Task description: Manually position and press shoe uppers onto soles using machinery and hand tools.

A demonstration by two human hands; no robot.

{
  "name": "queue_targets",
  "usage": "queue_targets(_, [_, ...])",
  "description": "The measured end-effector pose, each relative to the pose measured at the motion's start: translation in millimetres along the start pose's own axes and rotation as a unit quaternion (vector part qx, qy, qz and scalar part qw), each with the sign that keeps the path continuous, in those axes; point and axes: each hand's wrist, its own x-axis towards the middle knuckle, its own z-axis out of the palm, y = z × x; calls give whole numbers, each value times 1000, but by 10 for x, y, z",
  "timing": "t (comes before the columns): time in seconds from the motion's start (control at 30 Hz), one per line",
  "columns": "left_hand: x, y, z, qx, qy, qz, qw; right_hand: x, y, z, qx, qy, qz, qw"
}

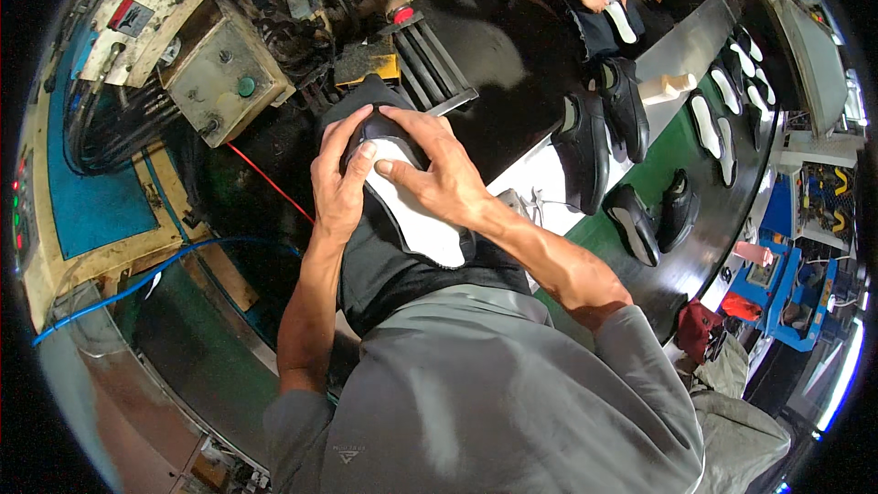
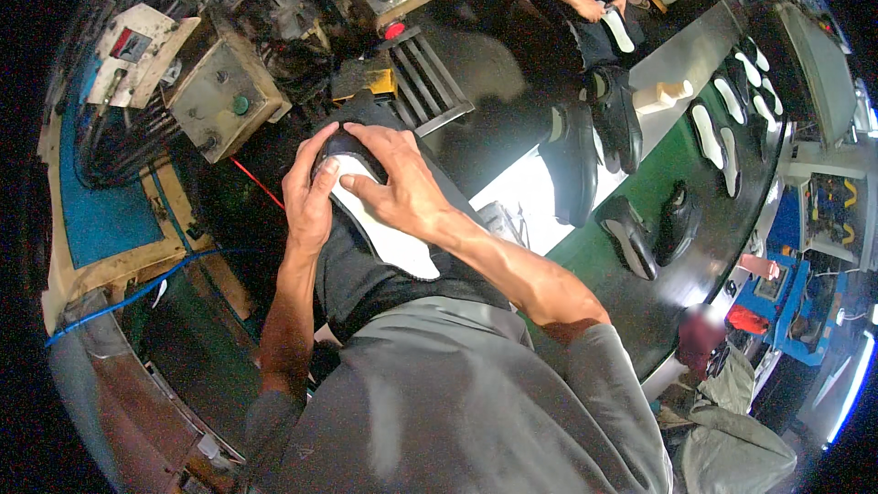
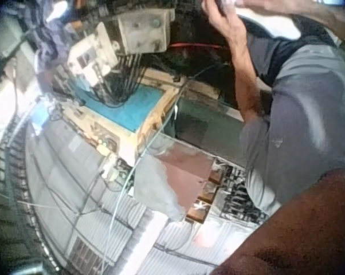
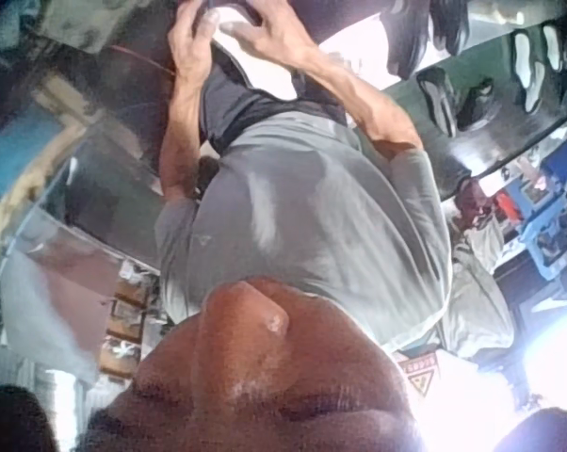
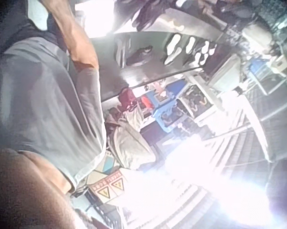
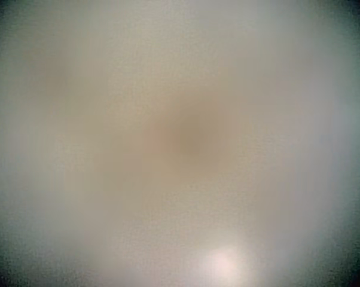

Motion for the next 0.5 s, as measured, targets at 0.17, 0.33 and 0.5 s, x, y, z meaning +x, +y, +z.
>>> queue_targets(0.17, [30, -251, -105, -43, -6, -2, 999, 36, 55, 19, -21, -17, 26, 999])
queue_targets(0.33, [59, -283, -172, -118, -34, -33, 992, 54, 377, -325, 373, -142, 209, 893])
queue_targets(0.5, [46, -289, -83, -176, -22, -46, 983, 214, 290, -310, 208, -199, 126, 949])
